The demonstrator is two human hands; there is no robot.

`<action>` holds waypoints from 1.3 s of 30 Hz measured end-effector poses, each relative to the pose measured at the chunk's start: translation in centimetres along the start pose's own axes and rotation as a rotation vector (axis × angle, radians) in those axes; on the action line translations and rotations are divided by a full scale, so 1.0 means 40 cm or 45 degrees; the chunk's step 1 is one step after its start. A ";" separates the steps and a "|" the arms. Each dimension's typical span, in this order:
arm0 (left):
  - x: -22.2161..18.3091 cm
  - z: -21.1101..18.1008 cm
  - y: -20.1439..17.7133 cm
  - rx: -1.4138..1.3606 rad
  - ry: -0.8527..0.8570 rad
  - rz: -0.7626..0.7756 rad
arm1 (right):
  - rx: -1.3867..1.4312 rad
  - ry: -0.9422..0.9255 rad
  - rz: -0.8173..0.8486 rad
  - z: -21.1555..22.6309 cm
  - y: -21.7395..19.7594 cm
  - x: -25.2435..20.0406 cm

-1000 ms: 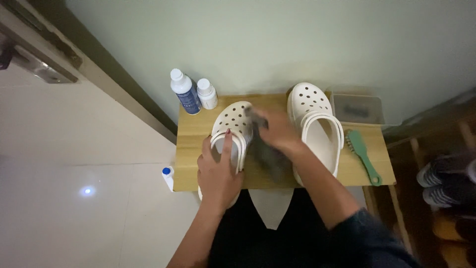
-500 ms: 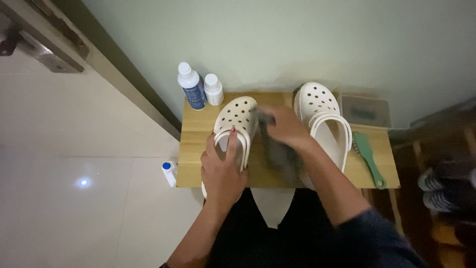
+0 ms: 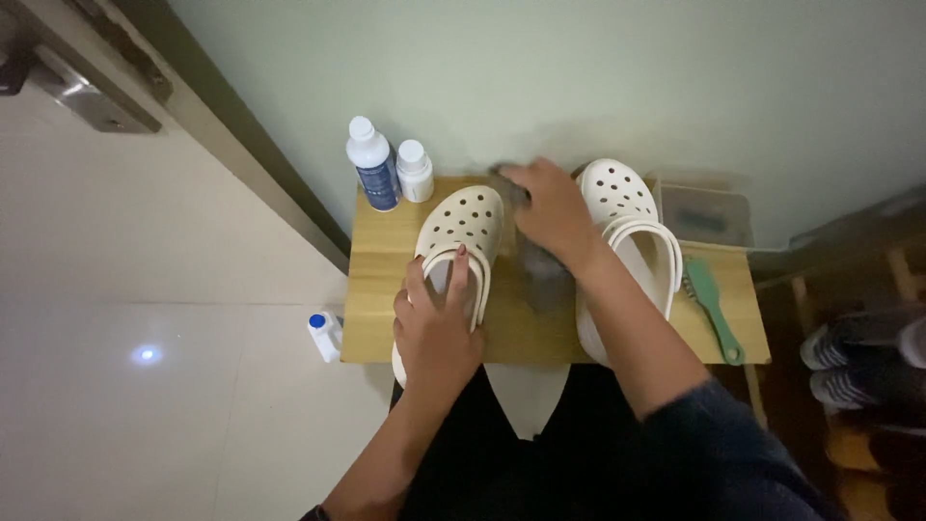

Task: A person is cleaning a pair of white clogs by wiping them thoroughly with a grey cloth at a polishing station.

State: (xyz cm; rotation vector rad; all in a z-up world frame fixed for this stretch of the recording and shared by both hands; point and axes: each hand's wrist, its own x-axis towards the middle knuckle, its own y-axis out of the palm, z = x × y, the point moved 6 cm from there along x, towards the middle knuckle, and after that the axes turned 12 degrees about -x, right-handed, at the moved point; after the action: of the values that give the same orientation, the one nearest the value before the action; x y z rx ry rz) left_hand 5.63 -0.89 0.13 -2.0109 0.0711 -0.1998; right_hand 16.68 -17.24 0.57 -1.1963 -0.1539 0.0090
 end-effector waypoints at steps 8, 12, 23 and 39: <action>-0.001 -0.001 -0.017 0.006 -0.002 -0.048 | -0.149 -0.326 0.237 0.109 0.054 -0.044; -0.001 0.007 -0.003 0.007 0.014 -0.068 | 0.294 -0.358 0.418 0.058 0.025 -0.033; -0.009 0.015 0.000 -0.007 0.059 -0.316 | 0.365 -0.223 0.355 0.104 0.034 -0.082; -0.001 0.053 -0.031 -1.112 0.189 -0.508 | 0.735 -0.233 0.066 0.040 0.048 -0.215</action>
State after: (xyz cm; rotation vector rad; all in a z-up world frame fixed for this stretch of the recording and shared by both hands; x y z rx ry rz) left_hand 5.93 1.54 0.35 -2.8650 -0.1835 -0.6616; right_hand 8.14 -15.83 -1.62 -0.6206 -0.2604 0.1970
